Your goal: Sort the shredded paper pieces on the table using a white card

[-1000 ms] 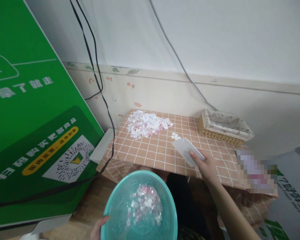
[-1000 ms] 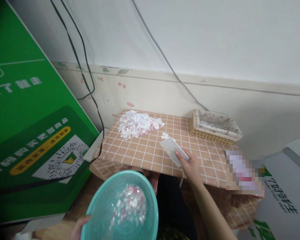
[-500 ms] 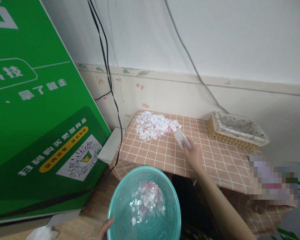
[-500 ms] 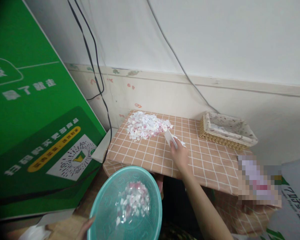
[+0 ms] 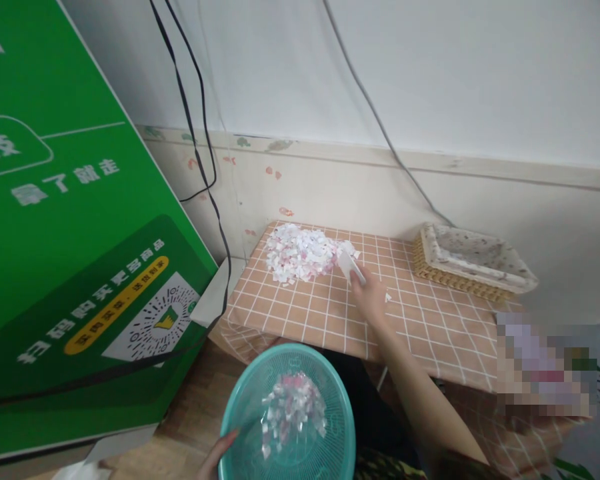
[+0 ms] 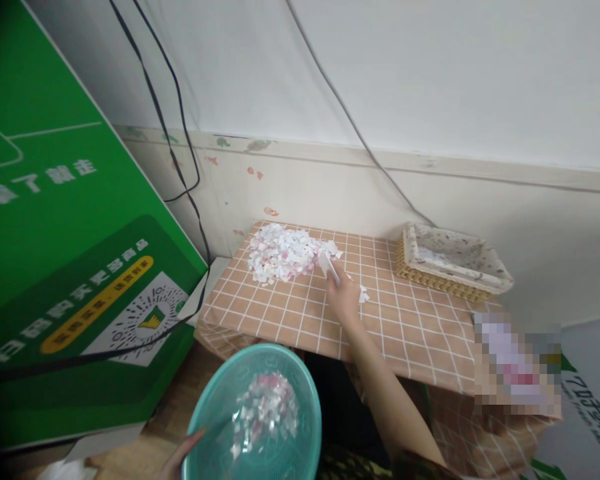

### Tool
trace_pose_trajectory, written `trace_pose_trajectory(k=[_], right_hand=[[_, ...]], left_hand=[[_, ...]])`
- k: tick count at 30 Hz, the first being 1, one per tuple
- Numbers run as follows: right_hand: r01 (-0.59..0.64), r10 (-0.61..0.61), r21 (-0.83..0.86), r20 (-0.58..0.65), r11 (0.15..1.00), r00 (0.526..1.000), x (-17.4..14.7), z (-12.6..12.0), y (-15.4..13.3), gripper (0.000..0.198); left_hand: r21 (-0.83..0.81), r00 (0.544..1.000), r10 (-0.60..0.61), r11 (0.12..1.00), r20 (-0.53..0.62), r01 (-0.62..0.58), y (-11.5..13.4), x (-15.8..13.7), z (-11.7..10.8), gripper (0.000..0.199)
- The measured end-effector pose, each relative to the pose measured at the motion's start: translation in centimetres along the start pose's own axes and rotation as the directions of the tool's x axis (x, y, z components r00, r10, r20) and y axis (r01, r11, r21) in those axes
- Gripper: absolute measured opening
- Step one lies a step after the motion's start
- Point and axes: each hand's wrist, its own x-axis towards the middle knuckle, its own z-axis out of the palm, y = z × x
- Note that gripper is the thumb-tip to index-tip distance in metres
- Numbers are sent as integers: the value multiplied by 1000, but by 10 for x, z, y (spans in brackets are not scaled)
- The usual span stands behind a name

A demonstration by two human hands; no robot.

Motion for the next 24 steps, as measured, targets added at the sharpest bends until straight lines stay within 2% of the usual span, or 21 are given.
trace_pose_trajectory(k=[2, 5, 7, 9, 14, 17, 24], right_hand=[[26, -29, 82, 30, 996, 999, 4, -3, 6, 40], [46, -53, 159, 37, 986, 998, 11, -5, 14, 41], [61, -70, 172, 42, 983, 997, 16, -5, 17, 40], [78, -91, 172, 65, 982, 994, 19, -5, 18, 39], [104, -141, 257, 132, 961, 981, 23, -8, 20, 39], [82, -126, 273, 148, 958, 981, 25, -11, 23, 38], [68, -126, 296, 182, 953, 975, 24, -17, 31, 38]], left_hand=[[-3, 998, 56, 998, -31, -56, -5, 1, 7, 18], [-14, 997, 73, 997, -2, -73, -14, 1, 19, 16], [-5, 998, 59, 998, 38, -59, -22, 3, 27, 17], [13, 995, 93, 996, 40, -94, -28, 7, 31, 13], [1, 978, 199, 980, 56, -199, -36, 25, 32, 10], [-16, 970, 234, 972, 64, -233, -37, 33, 33, 8], [-25, 976, 194, 981, 100, -192, -40, 38, 48, 10]])
